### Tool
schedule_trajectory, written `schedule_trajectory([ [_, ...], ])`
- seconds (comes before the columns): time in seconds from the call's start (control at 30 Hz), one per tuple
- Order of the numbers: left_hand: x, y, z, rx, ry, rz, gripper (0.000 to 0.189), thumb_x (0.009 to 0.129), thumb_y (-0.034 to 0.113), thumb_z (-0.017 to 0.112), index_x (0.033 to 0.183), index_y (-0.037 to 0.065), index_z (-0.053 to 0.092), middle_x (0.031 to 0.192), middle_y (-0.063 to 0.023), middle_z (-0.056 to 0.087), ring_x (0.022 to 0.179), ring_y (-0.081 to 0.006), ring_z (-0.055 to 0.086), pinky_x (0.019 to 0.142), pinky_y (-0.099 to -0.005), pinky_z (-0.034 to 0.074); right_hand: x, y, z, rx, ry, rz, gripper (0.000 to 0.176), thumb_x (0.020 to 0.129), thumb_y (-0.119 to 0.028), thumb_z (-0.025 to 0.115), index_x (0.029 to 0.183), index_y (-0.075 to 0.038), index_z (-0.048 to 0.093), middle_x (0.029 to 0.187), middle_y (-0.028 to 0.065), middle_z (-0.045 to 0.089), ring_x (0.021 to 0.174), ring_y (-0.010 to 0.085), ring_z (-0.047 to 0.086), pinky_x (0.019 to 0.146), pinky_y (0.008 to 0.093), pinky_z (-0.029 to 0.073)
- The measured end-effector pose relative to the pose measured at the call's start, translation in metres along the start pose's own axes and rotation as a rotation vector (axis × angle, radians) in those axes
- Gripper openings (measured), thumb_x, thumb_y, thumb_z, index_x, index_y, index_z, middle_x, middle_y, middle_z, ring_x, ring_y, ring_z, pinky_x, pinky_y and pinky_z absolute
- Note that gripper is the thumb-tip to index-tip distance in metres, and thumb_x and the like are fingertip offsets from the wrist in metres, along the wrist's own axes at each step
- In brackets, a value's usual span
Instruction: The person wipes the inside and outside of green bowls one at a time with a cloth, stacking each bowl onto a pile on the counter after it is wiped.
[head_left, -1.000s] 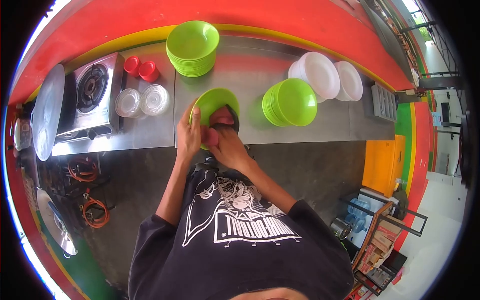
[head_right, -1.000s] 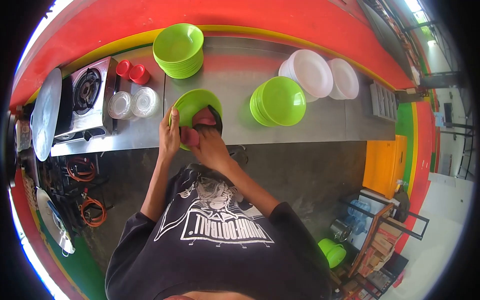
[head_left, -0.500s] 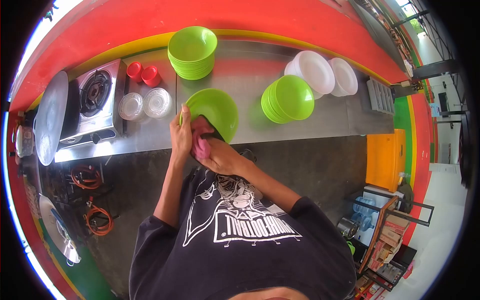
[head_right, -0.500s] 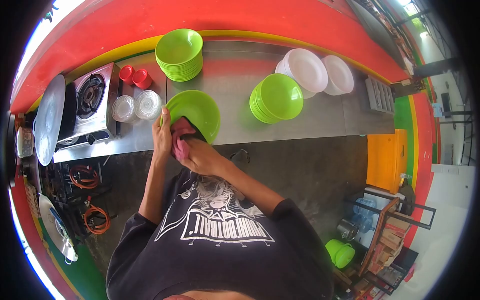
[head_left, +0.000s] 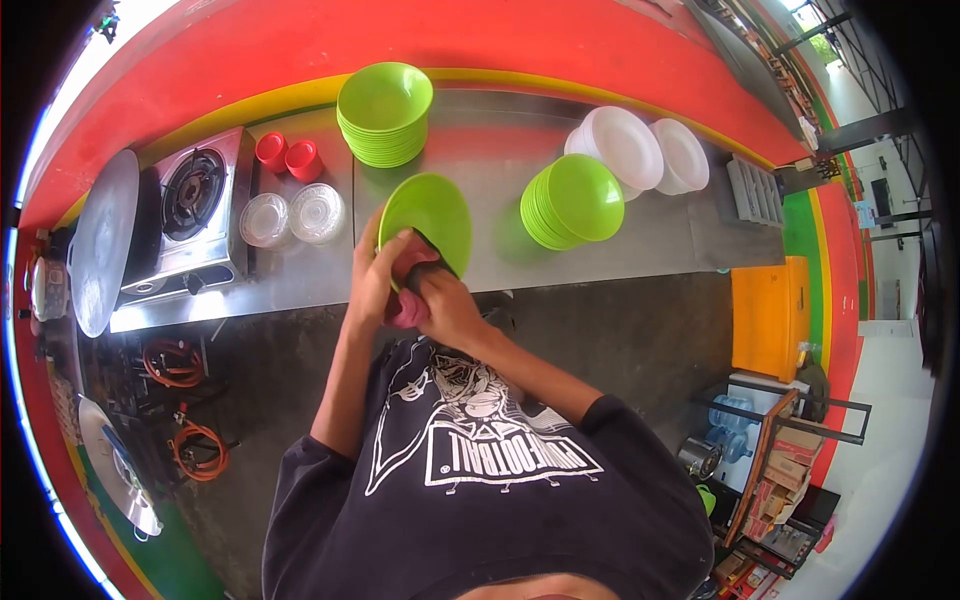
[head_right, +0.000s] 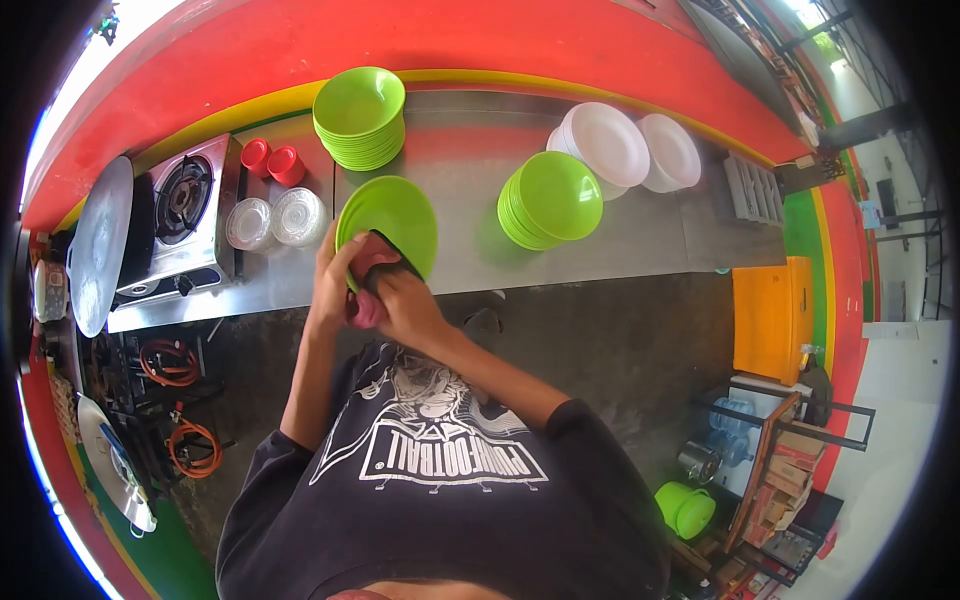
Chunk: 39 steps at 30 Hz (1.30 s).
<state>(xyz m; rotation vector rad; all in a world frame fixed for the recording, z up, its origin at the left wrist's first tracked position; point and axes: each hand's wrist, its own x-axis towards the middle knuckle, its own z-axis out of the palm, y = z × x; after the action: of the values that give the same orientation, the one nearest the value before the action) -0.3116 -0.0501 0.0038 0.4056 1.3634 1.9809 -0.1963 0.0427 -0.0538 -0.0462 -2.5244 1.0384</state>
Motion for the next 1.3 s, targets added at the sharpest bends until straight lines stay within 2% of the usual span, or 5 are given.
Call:
schedule_trajectory([
  [0.5, 0.004, -0.035, -0.003, -0.039, 0.007, -0.099, 0.035, 0.096, 0.023, 0.053, 0.119, -0.002, 0.060, 0.101, -0.0143, 0.068, 0.097, -0.0237, 0.066, 0.089, -0.0339, 0.052, -0.011, 0.005, 0.002, 0.085, 0.036, 0.033, 0.044, 0.066, -0.011, 0.076, 0.105, 0.002, 0.062, 0.097, 0.0173, 0.065, 0.098, 0.0386, 0.062, 0.086, 0.0472, 0.049],
  [0.6, -0.002, -0.051, -0.002, -0.123, 0.053, -0.182, 0.035, 0.095, 0.020, 0.054, 0.121, -0.003, 0.059, 0.097, -0.0154, 0.067, 0.093, -0.0246, 0.067, 0.089, -0.0356, 0.053, -0.019, -0.001, 0.001, 0.175, -0.035, 0.136, 0.045, 0.067, -0.012, 0.076, 0.107, 0.002, 0.061, 0.096, 0.0179, 0.065, 0.097, 0.0406, 0.061, 0.087, 0.0480, 0.049],
  [0.77, 0.001, -0.065, 0.002, 0.285, -0.002, -0.123, 0.056, 0.094, 0.028, 0.059, 0.141, 0.000, 0.051, 0.130, -0.0179, 0.063, 0.120, -0.0298, 0.060, 0.105, -0.0374, 0.043, -0.065, 0.036, -0.015, -0.059, -0.023, 0.035, 0.036, 0.071, -0.025, 0.081, 0.095, -0.002, 0.067, 0.095, 0.0163, 0.067, 0.091, 0.0362, 0.064, 0.082, 0.0458, 0.052],
  [1.13, 0.010, -0.092, 0.054, 0.162, -0.074, -0.260, 0.073, 0.089, 0.037, 0.067, 0.150, 0.008, 0.039, 0.108, -0.0185, 0.072, 0.106, -0.0317, 0.069, 0.097, -0.0395, 0.049, -0.066, 0.033, -0.028, 0.056, 0.196, 0.223, 0.051, 0.067, -0.016, 0.083, 0.110, 0.004, 0.062, 0.103, 0.0236, 0.063, 0.093, 0.0439, 0.063, 0.081, 0.0487, 0.051],
  [1.3, 0.026, -0.077, 0.052, 0.582, -0.087, -0.258, 0.074, 0.087, 0.045, 0.067, 0.147, 0.009, 0.043, 0.112, -0.0218, 0.071, 0.110, -0.0363, 0.068, 0.097, -0.0430, 0.049, -0.098, 0.064, -0.036, -0.137, 0.109, 0.202, 0.046, 0.067, -0.015, 0.083, 0.103, 0.004, 0.064, 0.097, 0.0215, 0.064, 0.091, 0.0437, 0.063, 0.080, 0.0485, 0.051],
])
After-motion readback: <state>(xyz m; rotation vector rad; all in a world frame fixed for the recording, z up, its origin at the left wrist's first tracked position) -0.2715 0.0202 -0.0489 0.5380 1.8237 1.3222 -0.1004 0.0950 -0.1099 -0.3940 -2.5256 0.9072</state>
